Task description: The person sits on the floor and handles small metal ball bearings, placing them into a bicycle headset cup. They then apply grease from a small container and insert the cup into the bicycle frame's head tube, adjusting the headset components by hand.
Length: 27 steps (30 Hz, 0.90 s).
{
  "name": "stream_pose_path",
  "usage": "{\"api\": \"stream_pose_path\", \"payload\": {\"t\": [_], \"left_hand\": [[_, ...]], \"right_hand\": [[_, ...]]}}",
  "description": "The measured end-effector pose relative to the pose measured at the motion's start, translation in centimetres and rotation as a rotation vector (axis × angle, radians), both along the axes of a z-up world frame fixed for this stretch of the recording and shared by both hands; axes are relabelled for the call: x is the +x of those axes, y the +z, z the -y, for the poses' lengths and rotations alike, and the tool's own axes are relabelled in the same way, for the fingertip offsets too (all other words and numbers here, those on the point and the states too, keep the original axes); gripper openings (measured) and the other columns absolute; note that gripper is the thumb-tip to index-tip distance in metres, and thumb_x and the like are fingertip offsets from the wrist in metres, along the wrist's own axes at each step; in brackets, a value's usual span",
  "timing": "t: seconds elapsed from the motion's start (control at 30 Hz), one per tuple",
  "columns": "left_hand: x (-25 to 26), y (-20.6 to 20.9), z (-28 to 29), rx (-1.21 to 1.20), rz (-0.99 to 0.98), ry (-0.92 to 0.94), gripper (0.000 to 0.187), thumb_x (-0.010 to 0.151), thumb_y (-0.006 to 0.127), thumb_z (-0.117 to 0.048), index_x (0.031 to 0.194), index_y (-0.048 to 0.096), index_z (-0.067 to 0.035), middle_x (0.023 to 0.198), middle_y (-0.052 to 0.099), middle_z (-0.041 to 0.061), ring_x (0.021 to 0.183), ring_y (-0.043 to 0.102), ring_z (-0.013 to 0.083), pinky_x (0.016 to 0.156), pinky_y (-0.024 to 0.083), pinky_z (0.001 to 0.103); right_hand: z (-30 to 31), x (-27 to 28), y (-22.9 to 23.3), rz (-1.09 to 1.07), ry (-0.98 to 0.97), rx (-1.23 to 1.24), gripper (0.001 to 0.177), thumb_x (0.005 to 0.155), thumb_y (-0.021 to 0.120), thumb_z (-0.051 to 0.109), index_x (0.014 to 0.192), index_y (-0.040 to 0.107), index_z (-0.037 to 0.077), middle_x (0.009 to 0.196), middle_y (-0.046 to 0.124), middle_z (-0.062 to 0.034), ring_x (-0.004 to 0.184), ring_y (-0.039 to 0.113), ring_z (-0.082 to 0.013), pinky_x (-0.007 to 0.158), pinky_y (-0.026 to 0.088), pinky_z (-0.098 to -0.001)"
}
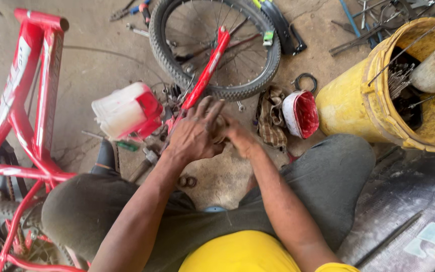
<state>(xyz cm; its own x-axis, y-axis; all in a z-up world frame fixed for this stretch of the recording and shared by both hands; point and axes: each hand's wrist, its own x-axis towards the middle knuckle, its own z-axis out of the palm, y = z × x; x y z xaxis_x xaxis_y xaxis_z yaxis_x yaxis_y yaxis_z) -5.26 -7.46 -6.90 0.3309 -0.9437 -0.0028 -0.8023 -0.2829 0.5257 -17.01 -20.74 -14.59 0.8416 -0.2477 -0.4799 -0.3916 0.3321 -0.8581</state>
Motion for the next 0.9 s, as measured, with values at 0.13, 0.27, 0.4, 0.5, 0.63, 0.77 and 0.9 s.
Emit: {"api": "stream_pose_path", "payload": {"t": [0.13, 0.27, 0.4, 0.5, 0.63, 0.77, 0.9], "left_hand": [[0.0, -0.7, 0.5, -0.014, -0.125, 0.012, 0.11, 0.063, 0.089, -0.039, 0.154, 0.034, -0.011, 0.154, 0.036, 0.028, 0.117, 0.055, 0.0508, 0.096, 0.05, 0.055], [1.0, -1.1, 0.4, -0.026, -0.056, 0.105, 0.088, 0.083, 0.083, -0.045, 0.15, 0.042, -0.006, 0.137, 0.055, 0.023, 0.117, 0.061, 0.0442, 0.095, 0.052, 0.055], [1.8, -0.1, -0.3, -0.078, -0.07, 0.156, 0.071, 0.083, 0.08, -0.033, 0.141, 0.052, -0.003, 0.131, 0.058, 0.024, 0.112, 0.063, 0.0429, 0.088, 0.053, 0.053], [2.2, 0.4, -0.9, -0.025, -0.118, 0.181, 0.065, 0.084, 0.079, -0.03, 0.139, 0.056, -0.004, 0.13, 0.059, 0.023, 0.109, 0.065, 0.0415, 0.089, 0.054, 0.052], [3.7, 1.1, -1.5, -0.101, -0.096, 0.27, 0.063, 0.085, 0.078, -0.027, 0.137, 0.056, 0.0, 0.127, 0.061, 0.024, 0.103, 0.066, 0.0422, 0.086, 0.055, 0.05], [5.6, 1.5, -3.0, -0.311, 0.015, 0.38, 0.054, 0.086, 0.08, -0.029, 0.128, 0.061, 0.0, 0.124, 0.064, 0.023, 0.104, 0.067, 0.042, 0.086, 0.055, 0.05], [6.1, 1.6, -3.5, -0.358, -0.028, 0.501, 0.048, 0.088, 0.078, -0.024, 0.127, 0.063, -0.001, 0.117, 0.065, 0.02, 0.099, 0.068, 0.0406, 0.08, 0.055, 0.05]], "right_hand": [[2.3, -0.3, -1.0, -0.218, 0.057, 0.014, 0.106, 0.069, 0.079, 0.051, 0.161, 0.035, 0.023, 0.154, 0.05, -0.0193, 0.138, 0.05, -0.0358, 0.114, 0.039, -0.0629], [5.0, -1.1, -6.9, -0.417, 0.643, -0.506, 0.085, 0.068, 0.081, 0.034, 0.148, 0.053, 0.023, 0.146, 0.061, -0.0103, 0.127, 0.064, -0.028, 0.109, 0.05, -0.0449], [5.8, -3.4, -15.4, -0.561, 1.006, -0.738, 0.067, 0.076, 0.073, 0.018, 0.143, 0.061, 0.021, 0.139, 0.064, -0.0143, 0.123, 0.063, -0.0294, 0.104, 0.05, -0.0409], [6.3, -4.8, -20.0, -0.76, 1.099, -0.774, 0.06, 0.08, 0.066, 0.014, 0.14, 0.064, 0.019, 0.136, 0.067, -0.0163, 0.121, 0.065, -0.0315, 0.104, 0.049, -0.0424], [7.2, -4.3, -21.2, -0.898, 1.156, -0.844, 0.054, 0.083, 0.065, 0.014, 0.136, 0.066, 0.014, 0.134, 0.066, -0.0188, 0.121, 0.064, -0.0344, 0.104, 0.05, -0.0452], [6.4, -2.1, -20.4, -0.911, 1.061, -0.957, 0.047, 0.085, 0.064, 0.014, 0.132, 0.067, 0.009, 0.133, 0.066, -0.0212, 0.12, 0.064, -0.0372, 0.103, 0.051, -0.048], [6.5, -0.5, -20.7, -0.597, 0.5, -1.099, 0.049, 0.084, 0.066, 0.012, 0.132, 0.065, 0.004, 0.132, 0.065, -0.0251, 0.119, 0.064, -0.0408, 0.103, 0.053, -0.0481]]}}
